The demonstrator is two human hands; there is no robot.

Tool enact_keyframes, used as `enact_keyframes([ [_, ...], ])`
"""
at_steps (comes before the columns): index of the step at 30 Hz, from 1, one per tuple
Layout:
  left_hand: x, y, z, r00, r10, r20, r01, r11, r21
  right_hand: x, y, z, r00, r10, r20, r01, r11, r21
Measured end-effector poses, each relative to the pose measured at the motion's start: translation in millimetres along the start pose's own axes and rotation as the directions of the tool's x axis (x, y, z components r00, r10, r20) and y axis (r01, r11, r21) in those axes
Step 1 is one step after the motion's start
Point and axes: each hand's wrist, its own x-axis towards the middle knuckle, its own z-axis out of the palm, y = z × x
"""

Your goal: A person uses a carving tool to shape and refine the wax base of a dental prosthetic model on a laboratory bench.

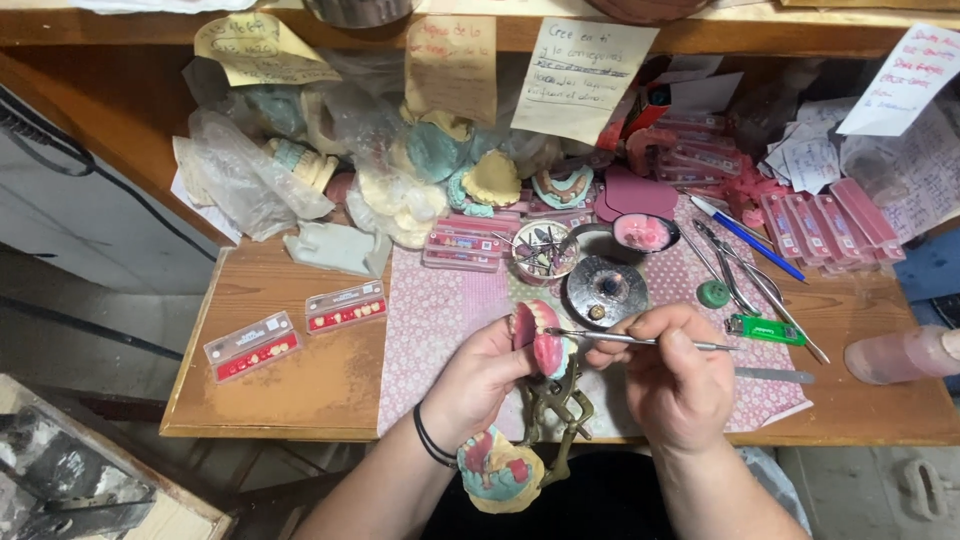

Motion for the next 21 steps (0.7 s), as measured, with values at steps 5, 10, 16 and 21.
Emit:
enact_keyframes([
  [5,0.9,-3.6,-2.9,1.0,0.018,0.005,-0.018,1.0,-0.003,3.4,0.3,2.3,1.0,-0.003,0.009,0.003,1.0,-0.006],
  [10,-0.1,0.0,-0.8,1.0,0.023,0.002,-0.023,1.0,0.014,4.0,-0.7,2.4,1.0,0.007,0.028,-0.008,1.0,0.025],
  [16,0.4,-1.0,-2.7,0.998,0.052,0.042,-0.052,0.999,0.011,3.5,-3.8,6.0,0.986,-0.089,0.143,0.104,0.989,-0.102],
  [21,1.8,-7.6,-5.4,1.0,0.018,0.01,-0.018,1.0,-0.016,5.4,-6.8,8.3,0.985,-0.091,0.149,0.116,0.979,-0.168],
])
